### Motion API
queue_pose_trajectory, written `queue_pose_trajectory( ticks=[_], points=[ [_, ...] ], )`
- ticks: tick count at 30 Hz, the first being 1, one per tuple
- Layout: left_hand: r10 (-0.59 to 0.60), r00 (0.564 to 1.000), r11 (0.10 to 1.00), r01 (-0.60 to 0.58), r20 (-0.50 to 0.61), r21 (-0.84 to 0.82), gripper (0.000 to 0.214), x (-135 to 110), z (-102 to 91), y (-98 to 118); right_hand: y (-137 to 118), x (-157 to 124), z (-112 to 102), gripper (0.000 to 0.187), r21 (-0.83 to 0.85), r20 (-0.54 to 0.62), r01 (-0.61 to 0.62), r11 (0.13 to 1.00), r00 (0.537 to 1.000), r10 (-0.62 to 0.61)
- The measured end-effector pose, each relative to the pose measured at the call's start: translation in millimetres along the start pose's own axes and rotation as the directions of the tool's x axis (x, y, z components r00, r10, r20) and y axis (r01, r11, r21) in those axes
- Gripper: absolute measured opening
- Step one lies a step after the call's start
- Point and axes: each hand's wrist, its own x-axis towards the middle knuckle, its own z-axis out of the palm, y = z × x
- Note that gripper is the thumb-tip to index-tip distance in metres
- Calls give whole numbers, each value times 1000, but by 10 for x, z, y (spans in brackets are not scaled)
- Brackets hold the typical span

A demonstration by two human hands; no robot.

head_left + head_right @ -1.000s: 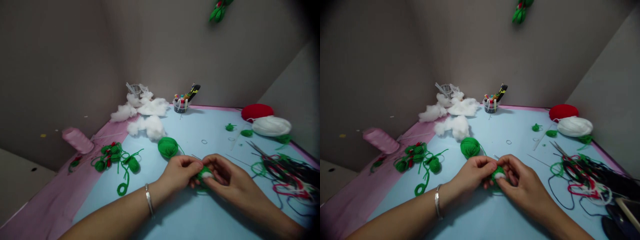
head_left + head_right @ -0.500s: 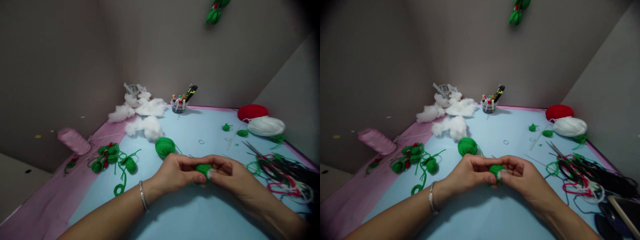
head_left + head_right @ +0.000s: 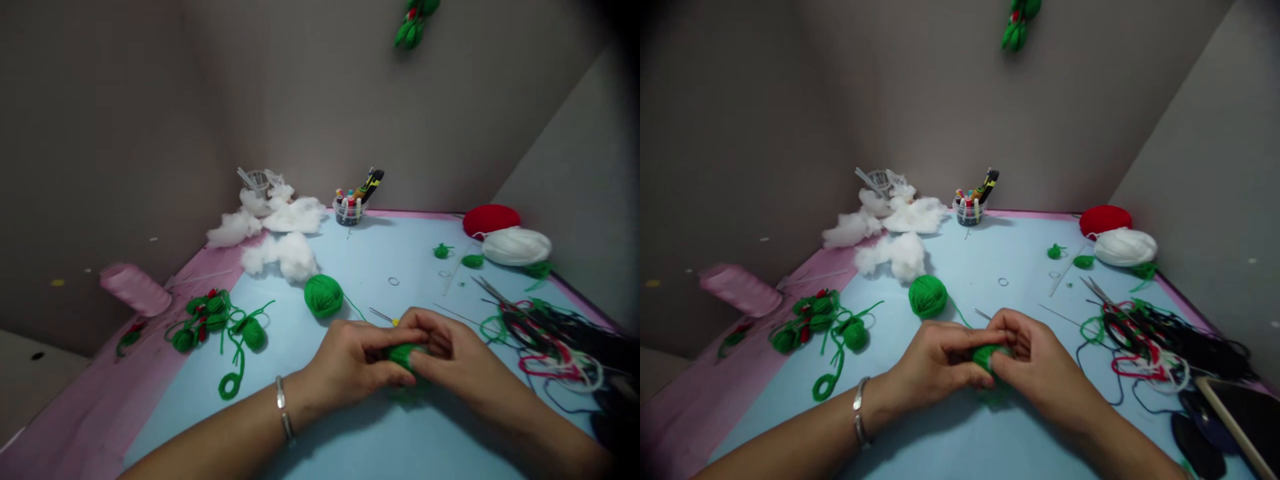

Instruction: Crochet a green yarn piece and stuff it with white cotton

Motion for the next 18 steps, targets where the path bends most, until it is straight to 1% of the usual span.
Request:
queue_pose_trajectory(
  ticks=[2, 4, 6, 8, 10, 12, 14, 16, 18],
  points=[
    [-41, 999, 994, 38, -22, -105, 48, 19, -18, 14, -10, 4, -71, 22, 86, 115, 3, 996, 993, -13],
    [-43, 999, 991, 40, -24, -126, 50, 30, -38, 33, 3, 2, -125, 30, 157, 166, 4, 988, 986, -31],
    [6, 1000, 999, -6, -2, -43, 54, 32, -62, 57, 30, 6, -152, 35, 162, 148, -9, 987, 989, -15],
    [66, 997, 996, -67, 33, 52, 55, 28, -91, 86, 55, 15, -160, 36, 114, 100, -27, 993, 995, 16],
    [110, 991, 985, -119, 79, 126, 55, 21, -123, 119, 67, 24, -155, 37, 75, 83, -30, 997, 996, 24],
    [115, 983, 977, -138, 142, 163, 51, 14, -152, 155, 67, 23, -139, 37, 91, 111, -40, 995, 993, 30],
    [80, 978, 981, -112, 192, 160, 47, 6, -168, 186, 64, 10, -110, 35, 154, 167, -71, 986, 985, 45],
    [57, 978, 984, -90, 201, 154, 42, -6, -161, 200, 64, -15, -72, 33, 226, 225, -116, 967, 972, 64],
    [82, 979, 977, -116, 189, 179, 39, -22, -128, 187, 59, -44, -33, 32, 270, 273, -158, 950, 959, 82]
  ],
)
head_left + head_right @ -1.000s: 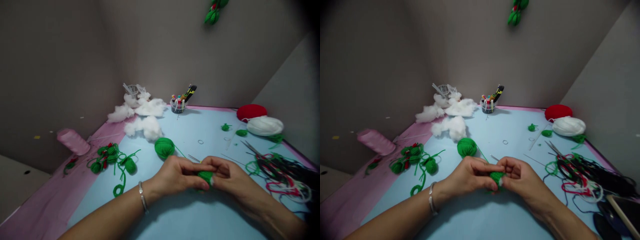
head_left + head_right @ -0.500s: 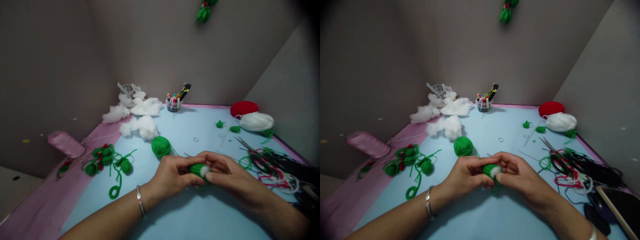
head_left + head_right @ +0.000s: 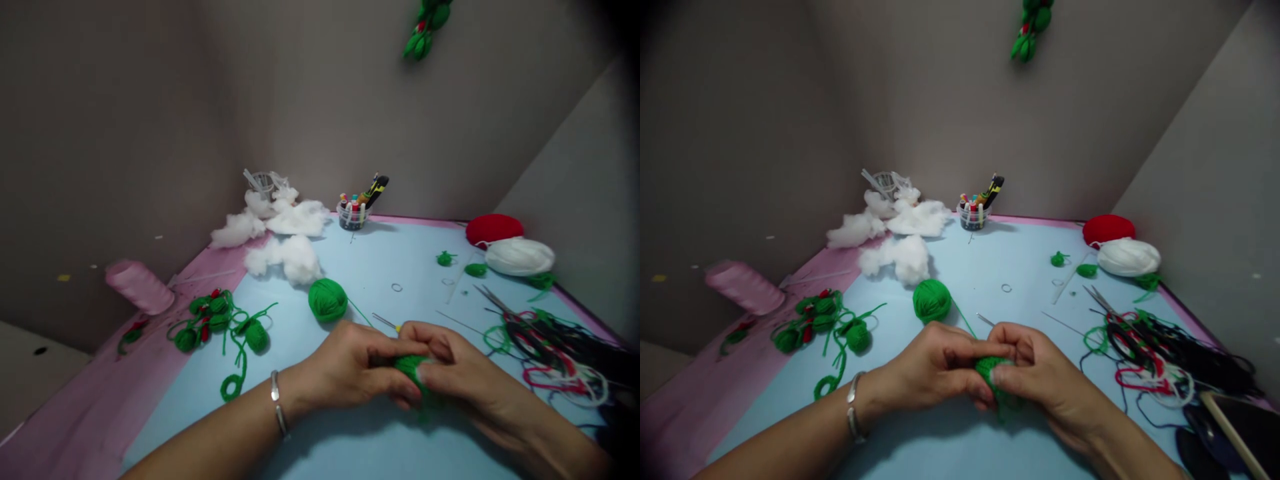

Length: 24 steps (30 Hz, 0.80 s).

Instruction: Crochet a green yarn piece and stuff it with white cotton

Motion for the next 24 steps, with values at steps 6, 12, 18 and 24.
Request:
queue_pose_trajectory(
  ticks=[6, 12, 18, 24],
  points=[
    [182, 981, 947, -156, -69, 281, 42, -15, 141, -139, -31, 13, 115, 17, -239, -261, -8, 971, 964, -56],
    [115, 977, 980, -82, -179, 182, 39, 8, 120, -77, 43, 70, 116, 16, -528, -408, 77, 846, 850, -332],
    [-259, 945, 867, 138, -198, -479, 30, 60, 119, -92, 57, 51, 53, 28, -797, -233, 179, 577, 790, -567],
    [-318, 910, 850, 149, -266, -506, 33, 89, 119, -140, -40, 47, 14, 24, -830, -109, 266, 490, 785, -610]
  ],
)
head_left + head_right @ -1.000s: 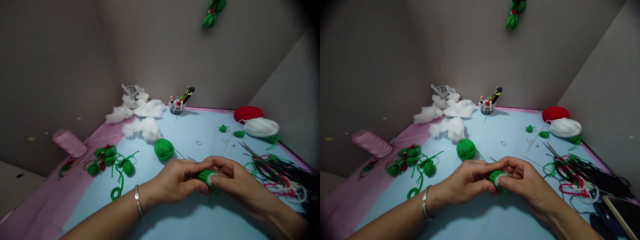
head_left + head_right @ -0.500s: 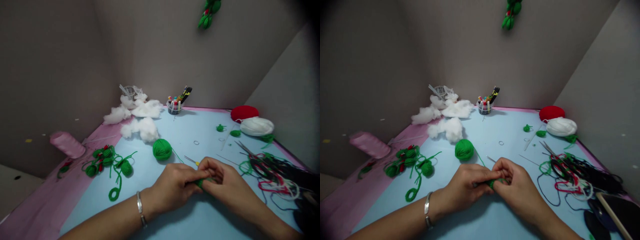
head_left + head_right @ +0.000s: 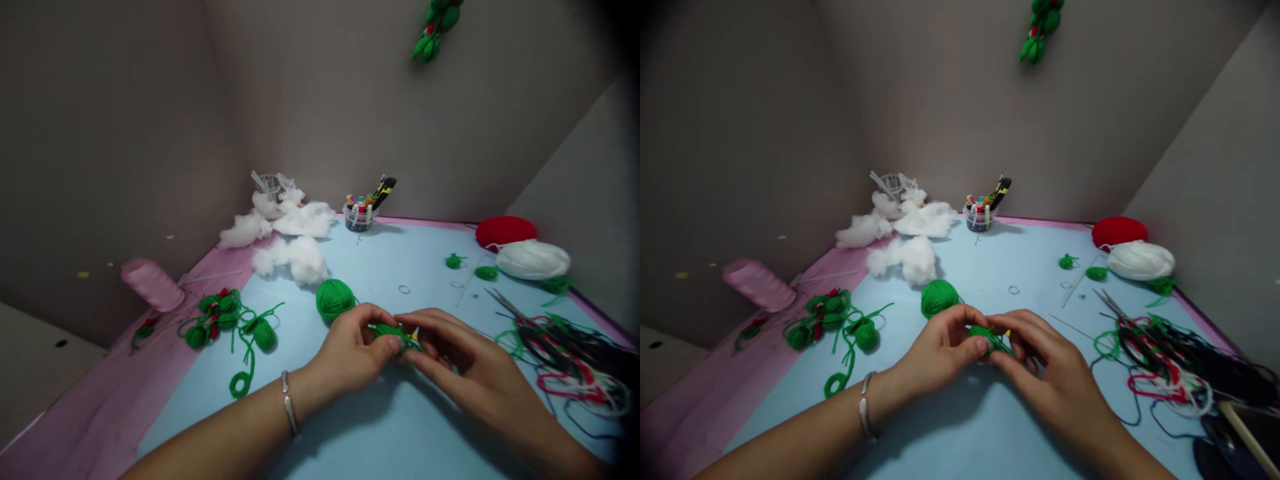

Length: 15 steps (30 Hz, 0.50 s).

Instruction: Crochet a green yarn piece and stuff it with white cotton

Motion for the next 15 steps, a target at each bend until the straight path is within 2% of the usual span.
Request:
queue_pose_trajectory(
  ticks=[5, 7, 9, 12, 15],
  points=[
    [-78, 995, 989, 85, -56, 125, 16, -18, 23, 56, -5, -29, 12, 25, 94, 10, -193, 977, 981, 193],
    [-27, 995, 976, 47, -96, 213, 16, -30, 22, 57, -14, -44, 35, 31, 104, -1, -237, 966, 971, 239],
    [80, 990, 953, -43, -112, 300, 21, -43, 16, 39, -24, -61, 62, 36, 93, -4, -257, 962, 966, 258],
    [197, 976, 911, -145, -98, 386, 28, -59, 13, 0, -38, -91, 88, 30, -10, -3, -183, 983, 983, 183],
    [202, 975, 869, -137, -88, 476, 23, -77, 22, -3, -40, -111, 89, 22, -122, -17, -68, 990, 998, 66]
  ],
)
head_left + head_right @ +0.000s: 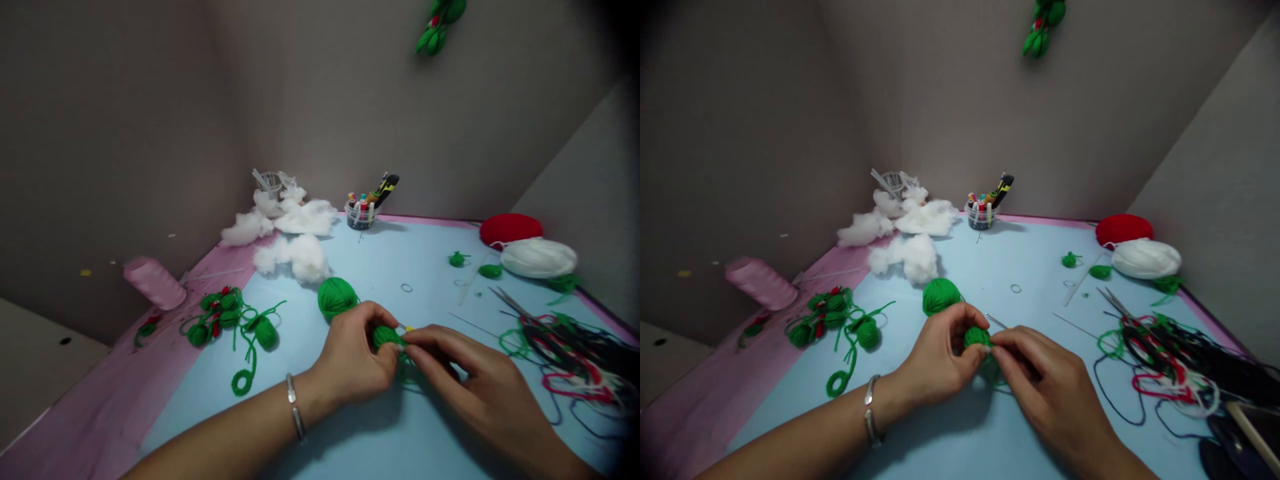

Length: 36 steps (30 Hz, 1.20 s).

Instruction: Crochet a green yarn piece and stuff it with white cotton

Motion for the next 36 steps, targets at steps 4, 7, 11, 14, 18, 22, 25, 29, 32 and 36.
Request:
queue_pose_trajectory(
  ticks=[4, 7, 11, 14, 18, 22, 25, 29, 32, 36],
  points=[
    [63, 998, 987, -60, -14, 149, 28, -15, -20, 69, 48, 2, 9, 26, 26, 61, -70, 997, 996, 68],
    [75, 997, 989, -75, 4, 127, 34, -8, -41, 112, 98, 10, 25, 29, 126, 118, -184, 975, 978, 170],
    [-54, 998, 998, 54, -14, 24, 29, 23, -44, 99, 79, 2, 35, 23, 96, -75, -116, 989, 990, 123],
    [-121, 992, 991, 120, -22, -59, 31, 31, -22, 62, 3, -26, 59, 42, 111, -145, -93, 989, 983, 109],
    [-76, 997, 995, 74, -32, -62, 34, 3, 30, 27, -53, -61, 136, 62, 196, 132, -225, 954, 970, 202],
    [-6, 997, 999, 8, -78, 32, 22, -2, 47, 16, -15, -62, 142, 45, 143, 175, -238, 961, 962, 212],
    [31, 992, 997, -22, -118, 81, 22, 19, 29, 2, 15, -53, 79, 41, 19, 145, -238, 971, 962, 233],
    [46, 994, 995, -37, -94, 98, 21, 30, 21, -16, 1, -41, 2, 41, -121, 172, -221, 968, 956, 239],
    [36, 997, 995, -29, -74, 94, 24, 20, 26, -5, -54, -30, -18, 39, -148, 190, -138, 979, 968, 165],
    [-6, 997, 999, 10, -79, 47, 29, 27, 34, 11, -134, -26, -31, 38, -25, 245, -80, 997, 966, 83]
  ],
)
